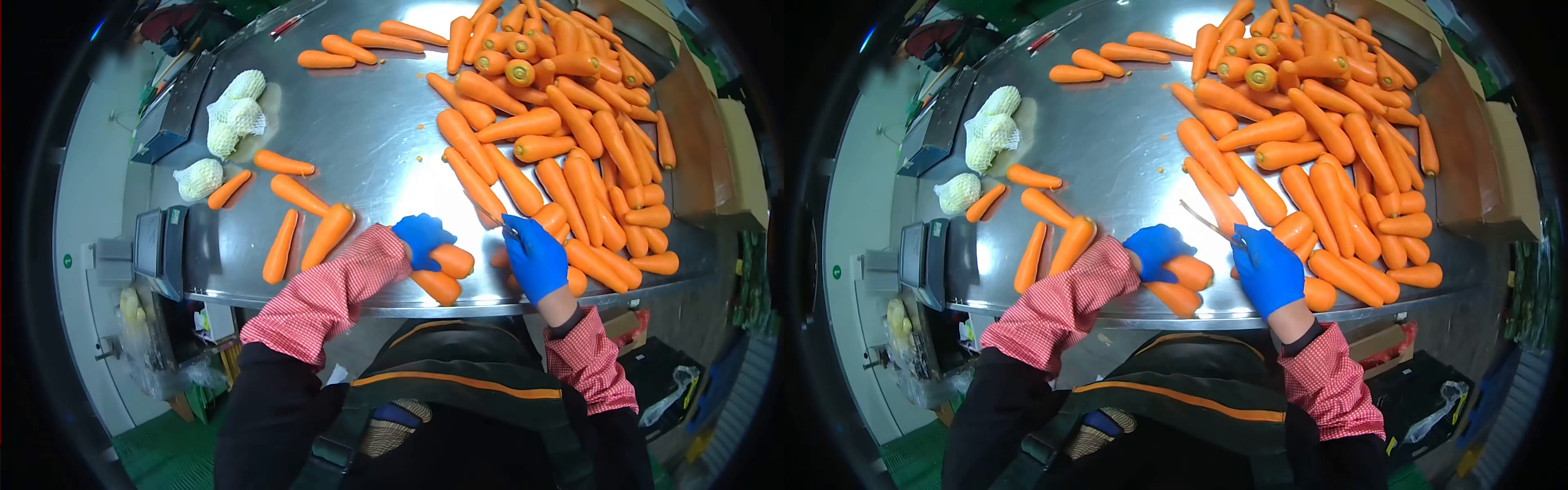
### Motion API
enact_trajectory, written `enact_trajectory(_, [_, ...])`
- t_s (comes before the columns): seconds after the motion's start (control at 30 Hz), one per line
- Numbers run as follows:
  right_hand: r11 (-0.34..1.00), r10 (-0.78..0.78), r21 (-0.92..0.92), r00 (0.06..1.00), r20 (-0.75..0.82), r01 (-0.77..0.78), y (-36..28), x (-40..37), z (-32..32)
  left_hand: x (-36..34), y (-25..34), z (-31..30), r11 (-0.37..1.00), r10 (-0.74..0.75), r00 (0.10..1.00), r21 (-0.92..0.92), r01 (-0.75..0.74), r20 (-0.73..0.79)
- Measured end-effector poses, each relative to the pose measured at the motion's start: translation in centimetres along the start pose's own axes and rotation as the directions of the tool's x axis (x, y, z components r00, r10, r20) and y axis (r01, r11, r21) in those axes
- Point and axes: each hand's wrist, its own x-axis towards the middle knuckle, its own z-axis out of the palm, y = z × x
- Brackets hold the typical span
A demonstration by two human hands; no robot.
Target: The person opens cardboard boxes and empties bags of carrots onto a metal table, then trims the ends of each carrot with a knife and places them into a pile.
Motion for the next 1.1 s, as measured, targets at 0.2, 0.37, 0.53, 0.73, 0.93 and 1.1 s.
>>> enact_trajectory(0.2, [0.959,0.185,0.228,0.981,-0.056,-0.168,2.0,-1.0,-2.2,-1.1,-0.4,-0.4,0.831,-0.159,0.964,-0.557,0.014,-0.214])
enact_trajectory(0.37, [0.996,-0.087,-0.039,0.994,-0.059,0.085,1.5,-1.3,-3.5,-3.0,6.4,-4.7,0.703,-0.23,0.904,-0.704,-0.102,-0.361])
enact_trajectory(0.53, [0.908,-0.316,-0.306,0.947,-0.055,0.285,-1.1,-0.3,-4.2,-3.9,8.6,-5.2,0.521,-0.298,0.914,-0.849,-0.087,-0.276])
enact_trajectory(0.73, [0.878,-0.302,-0.372,0.952,0.056,0.301,1.3,1.5,-4.7,-4.4,9.7,-4.8,0.303,-0.203,0.977,-0.953,-0.005,-0.07])
enact_trajectory(0.93, [0.997,0.006,-0.081,1.0,-0.031,-0.008,6.9,2.2,-6.7,-6.7,11.7,-7.2,0.177,0.05,0.973,-0.957,-0.229,-0.224])
enact_trajectory(1.1, [0.979,-0.096,0.158,0.975,-0.2,0.129,1.8,1.5,-5.9,-3.6,9.9,-6.4,-0.505,-0.436,0.805,-0.631,-0.589,-0.402])
